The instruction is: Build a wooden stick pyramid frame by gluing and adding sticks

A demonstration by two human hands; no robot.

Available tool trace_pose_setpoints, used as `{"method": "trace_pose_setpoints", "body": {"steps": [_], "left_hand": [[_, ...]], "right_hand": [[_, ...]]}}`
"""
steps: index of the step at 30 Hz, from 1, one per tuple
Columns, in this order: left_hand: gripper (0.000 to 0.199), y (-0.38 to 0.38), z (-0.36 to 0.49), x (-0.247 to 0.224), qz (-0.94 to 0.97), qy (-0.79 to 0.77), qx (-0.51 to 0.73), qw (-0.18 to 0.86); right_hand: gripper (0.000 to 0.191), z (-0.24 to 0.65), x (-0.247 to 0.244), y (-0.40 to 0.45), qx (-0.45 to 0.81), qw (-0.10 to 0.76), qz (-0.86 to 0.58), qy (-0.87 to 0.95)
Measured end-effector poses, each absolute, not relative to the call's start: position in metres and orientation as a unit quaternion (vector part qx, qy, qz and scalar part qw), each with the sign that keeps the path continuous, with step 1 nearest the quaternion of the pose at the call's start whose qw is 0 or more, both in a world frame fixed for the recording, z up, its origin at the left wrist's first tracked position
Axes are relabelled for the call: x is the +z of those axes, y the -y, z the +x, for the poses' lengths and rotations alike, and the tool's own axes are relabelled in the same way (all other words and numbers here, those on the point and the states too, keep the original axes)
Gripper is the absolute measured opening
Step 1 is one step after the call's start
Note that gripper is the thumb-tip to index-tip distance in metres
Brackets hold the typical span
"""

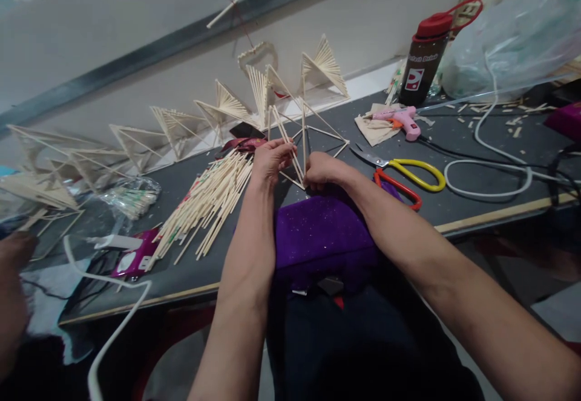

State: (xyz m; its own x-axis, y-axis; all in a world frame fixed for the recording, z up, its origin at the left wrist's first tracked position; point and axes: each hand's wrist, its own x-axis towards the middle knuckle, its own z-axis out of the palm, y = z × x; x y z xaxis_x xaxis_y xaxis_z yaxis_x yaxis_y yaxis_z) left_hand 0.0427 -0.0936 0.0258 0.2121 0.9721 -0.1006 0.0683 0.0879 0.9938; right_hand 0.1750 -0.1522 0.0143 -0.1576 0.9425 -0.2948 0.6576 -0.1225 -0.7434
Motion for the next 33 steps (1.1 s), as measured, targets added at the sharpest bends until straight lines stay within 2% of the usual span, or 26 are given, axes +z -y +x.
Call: {"method": "trace_pose_setpoints", "body": {"steps": [17,26,33], "left_hand": [[0.016,0.094,0.027,0.013,0.592,-0.459,0.288,0.597],[0.005,0.096,0.022,0.012,0.650,-0.480,0.218,0.546],[0.009,0.093,0.022,0.010,0.667,-0.487,0.219,0.520]], "right_hand": [[0.010,0.174,0.018,0.157,0.410,0.181,-0.637,0.627],[0.013,0.173,0.018,0.157,0.393,0.179,-0.636,0.639],[0.013,0.176,0.019,0.160,0.393,0.193,-0.635,0.636]]}}
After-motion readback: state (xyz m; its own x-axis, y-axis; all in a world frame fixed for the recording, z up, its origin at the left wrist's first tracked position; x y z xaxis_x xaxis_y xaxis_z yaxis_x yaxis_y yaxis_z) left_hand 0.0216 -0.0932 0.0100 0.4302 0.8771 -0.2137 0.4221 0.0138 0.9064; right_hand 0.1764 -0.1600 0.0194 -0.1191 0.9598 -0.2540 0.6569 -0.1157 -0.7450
